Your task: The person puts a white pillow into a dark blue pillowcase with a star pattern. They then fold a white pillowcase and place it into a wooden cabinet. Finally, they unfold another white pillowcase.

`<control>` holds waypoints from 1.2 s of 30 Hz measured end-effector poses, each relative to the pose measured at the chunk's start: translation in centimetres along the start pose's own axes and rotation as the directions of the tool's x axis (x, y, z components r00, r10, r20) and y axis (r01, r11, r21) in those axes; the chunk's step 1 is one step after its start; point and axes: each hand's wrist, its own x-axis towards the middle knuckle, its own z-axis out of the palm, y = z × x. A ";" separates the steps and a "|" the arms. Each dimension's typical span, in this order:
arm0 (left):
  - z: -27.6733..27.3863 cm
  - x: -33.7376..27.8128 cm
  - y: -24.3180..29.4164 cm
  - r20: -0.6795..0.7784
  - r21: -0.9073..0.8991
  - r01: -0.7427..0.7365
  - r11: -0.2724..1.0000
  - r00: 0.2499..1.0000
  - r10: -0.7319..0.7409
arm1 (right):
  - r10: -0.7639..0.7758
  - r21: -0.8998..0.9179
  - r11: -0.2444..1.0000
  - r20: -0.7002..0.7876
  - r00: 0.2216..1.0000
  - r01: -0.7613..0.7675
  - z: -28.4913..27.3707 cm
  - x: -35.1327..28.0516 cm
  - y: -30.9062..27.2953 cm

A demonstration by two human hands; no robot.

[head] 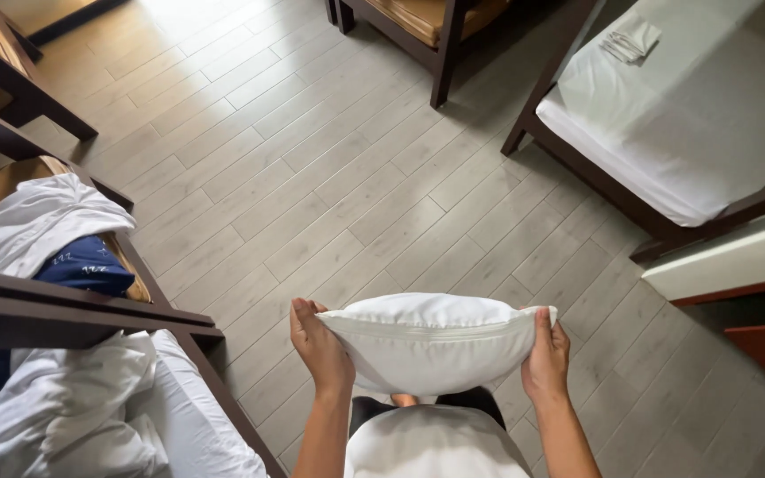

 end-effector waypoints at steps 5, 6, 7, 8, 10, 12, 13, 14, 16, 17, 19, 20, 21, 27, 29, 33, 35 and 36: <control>1.7 5.5 1.0 -0.028 -0.038 0.026 0.999 0.999 -0.027 | -0.011 0.028 1.000 0.041 0.999 0.010 5.5 5.1 -1.9; 2.3 6.7 1.1 -0.032 -0.069 0.037 0.997 0.999 -0.039 | -0.023 0.026 0.999 0.046 0.999 0.022 6.5 6.2 -2.3; 2.8 7.8 1.1 -0.031 -0.071 0.037 0.997 0.999 -0.039 | -0.025 0.026 0.999 0.045 0.999 0.023 7.2 7.2 -2.2; 3.4 9.2 1.2 -0.031 -0.074 0.030 0.997 0.999 -0.032 | -0.032 0.041 0.999 0.058 0.998 0.029 8.2 8.5 -2.2; 4.7 12.0 1.3 -0.033 -0.083 0.016 0.996 0.999 -0.019 | -0.044 0.056 0.998 0.077 0.996 0.040 10.3 11.1 -2.3; 6.4 14.8 1.3 -0.024 -0.016 -0.012 1.000 1.000 0.012 | -0.061 0.067 0.996 0.075 0.995 0.056 12.4 13.9 -2.4; 7.3 16.4 1.4 -0.028 -0.021 -0.019 1.000 0.999 0.019 | -0.064 0.069 0.996 0.083 0.994 0.059 13.5 15.6 -2.2; 8.2 17.8 1.4 -0.040 0.021 -0.007 1.000 0.999 0.007 | -0.070 0.073 0.995 0.079 0.994 0.064 14.5 17.2 -2.0; 10.2 20.8 1.3 -0.060 0.056 0.003 0.998 0.998 0.000 | -0.078 0.075 0.995 0.085 0.993 0.071 16.8 20.6 -2.1; 11.4 22.5 1.3 -0.053 0.076 -0.014 0.997 0.998 0.018 | -0.033 0.068 0.997 0.072 0.997 0.029 18.1 22.4 -2.4; 13.4 25.4 1.7 -0.061 0.088 -0.039 0.995 0.997 0.045 | 0.009 0.059 0.998 0.076 0.997 -0.014 21.0 25.6 -3.6; 14.1 26.8 1.9 -0.046 0.126 -0.041 0.991 0.998 0.047 | 0.023 0.048 0.998 0.086 0.996 -0.028 22.5 26.9 -4.3; 14.8 28.2 2.2 -0.031 0.165 -0.042 0.985 0.998 0.047 | 0.038 0.037 0.998 0.096 0.995 -0.041 24.1 28.2 -4.9; 18.3 35.6 2.6 -0.127 0.227 -0.063 0.972 0.987 0.094 | 0.065 0.020 0.997 0.197 0.978 -0.070 31.7 36.3 -6.7; 19.0 38.3 2.2 -0.149 0.205 -0.056 0.977 0.985 0.088 | 0.078 -0.002 0.997 0.206 0.976 -0.080 34.5 38.4 -7.4; 20.4 43.8 1.9 -0.168 0.174 -0.033 0.984 0.984 0.063 | 0.068 -0.047 0.997 0.227 0.971 -0.059 39.3 42.7 -6.8; 21.2 47.3 1.6 -0.153 0.184 -0.033 0.982 0.986 0.062 | 0.073 -0.055 0.996 0.211 0.975 -0.063 41.8 45.0 -6.3; 21.7 49.4 1.5 -0.136 0.196 -0.032 0.980 0.989 0.059 | 0.079 -0.062 0.996 0.192 0.978 -0.069 43.4 46.2 -6.0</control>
